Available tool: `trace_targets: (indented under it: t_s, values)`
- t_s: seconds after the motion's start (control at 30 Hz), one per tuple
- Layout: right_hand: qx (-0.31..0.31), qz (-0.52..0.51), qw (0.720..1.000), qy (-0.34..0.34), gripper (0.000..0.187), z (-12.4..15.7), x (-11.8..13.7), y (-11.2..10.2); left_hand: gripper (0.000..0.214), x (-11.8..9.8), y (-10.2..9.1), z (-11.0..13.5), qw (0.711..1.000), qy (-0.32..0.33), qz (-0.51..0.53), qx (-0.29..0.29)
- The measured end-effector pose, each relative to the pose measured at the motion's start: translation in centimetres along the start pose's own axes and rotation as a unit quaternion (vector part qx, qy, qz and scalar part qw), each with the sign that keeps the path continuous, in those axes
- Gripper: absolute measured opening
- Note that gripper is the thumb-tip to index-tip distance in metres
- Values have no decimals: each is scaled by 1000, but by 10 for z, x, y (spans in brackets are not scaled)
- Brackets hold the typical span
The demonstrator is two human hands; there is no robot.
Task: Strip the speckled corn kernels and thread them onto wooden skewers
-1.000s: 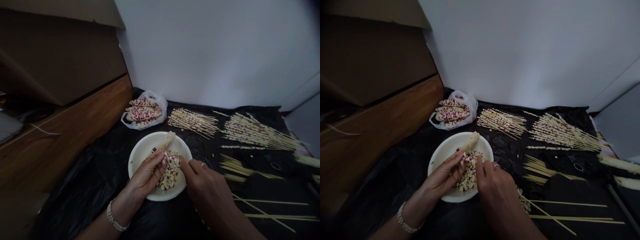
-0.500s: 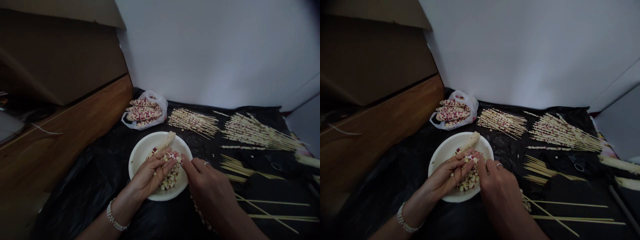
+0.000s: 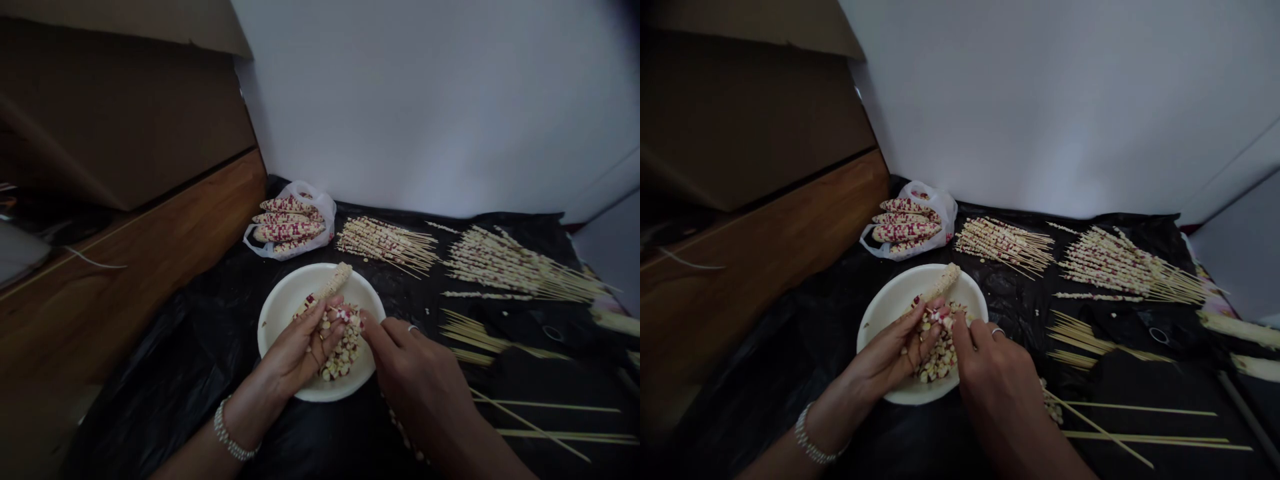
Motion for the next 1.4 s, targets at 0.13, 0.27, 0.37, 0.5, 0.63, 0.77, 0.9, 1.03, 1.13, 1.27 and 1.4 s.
trace_targets:
  t_s: [0.13, 0.27, 0.37, 0.5, 0.63, 0.77, 0.9, 1.03, 1.13, 1.27, 1.4]
  values:
    - [14, 9, 1000, 10, 35, 0, -1, 1, 31, 0, 7, 1, 999, -25, 30, 18]
    - [43, 17, 999, 19, 31, 1, -2, 3, 39, 0, 8, 3, 1000, -17, 18, -3]
    - [34, 24, 999, 16, 33, 1, -2, 2, 45, -1, 8, 5, 1000, 3, -2, -3]
    - [23, 25, 999, 9, 35, 1, -1, 1, 41, -1, 7, 5, 1000, 1, -2, -2]
    - [24, 27, 999, 9, 36, -1, 0, 0, 30, -1, 3, 1, 1000, 8, 8, 2]
    - [32, 32, 999, 11, 38, 0, -1, 0, 25, -1, 0, -1, 1000, 14, 11, -2]
    - [28, 34, 999, 11, 39, 1, -1, 1, 26, -2, 0, 1, 1000, 21, 4, -11]
    - [31, 35, 999, 12, 35, 1, -1, 1, 31, -1, 3, 2, 1000, 20, 0, -3]
    - [44, 39, 998, 15, 35, 1, 0, 1, 31, -1, 3, 2, 1000, 23, 1, 1]
    - [47, 46, 998, 14, 40, 0, 0, 1, 21, -1, 1, 1, 1000, 26, 7, -13]
    - [28, 43, 999, 8, 40, 0, 0, 0, 17, -1, 0, -1, 1000, 19, 8, -15]
Point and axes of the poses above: each hand's wrist, its own z-axis away from the middle knuckle, its own y-axis out of the palm, x = y × z, the point moved 4 cm from there along -z, towards the middle knuckle, and after that the axes turned 4 degrees about -z, right-handed, at the moved point
